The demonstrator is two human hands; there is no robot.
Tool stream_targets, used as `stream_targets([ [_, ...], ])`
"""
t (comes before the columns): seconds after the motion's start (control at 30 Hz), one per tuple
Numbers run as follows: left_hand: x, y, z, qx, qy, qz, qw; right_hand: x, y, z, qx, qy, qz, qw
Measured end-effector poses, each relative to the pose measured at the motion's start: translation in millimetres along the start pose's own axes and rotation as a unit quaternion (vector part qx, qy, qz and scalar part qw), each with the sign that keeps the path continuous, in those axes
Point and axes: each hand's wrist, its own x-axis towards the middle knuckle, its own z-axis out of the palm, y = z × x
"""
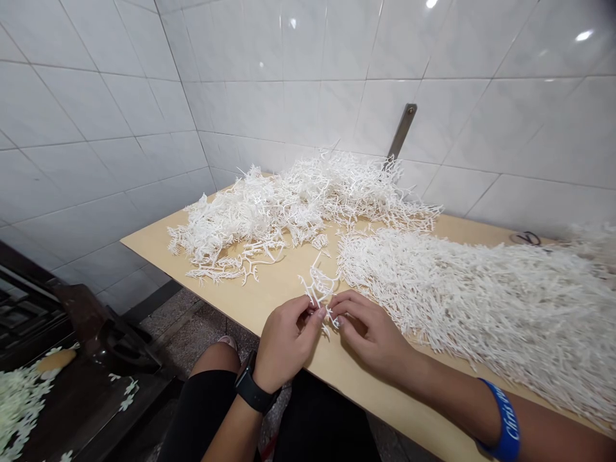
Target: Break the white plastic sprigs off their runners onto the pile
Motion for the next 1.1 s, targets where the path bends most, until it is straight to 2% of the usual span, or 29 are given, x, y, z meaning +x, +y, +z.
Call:
stream_targets([
  [0.33,0.2,-1.0,-0.4,-0.034,0.009,0.000,0.999,0.7,-2.2,-0.9,0.009,-0.011,-0.006,1.000],
  [0.53,3.0,-0.3,-6.4,-0.088,-0.030,0.036,0.995,0.5,-4.8,-2.0,0.026,-0.005,-0.038,0.999],
  [0.77,2.1,-2.7,-9.2,-0.057,-0.096,0.084,0.990,-0.7,-5.2,-2.6,0.038,-0.017,-0.075,0.996],
  [1.1,2.4,3.8,-7.7,0.026,-0.099,0.062,0.993,-0.6,-4.4,-1.4,0.032,-0.043,-0.065,0.996],
])
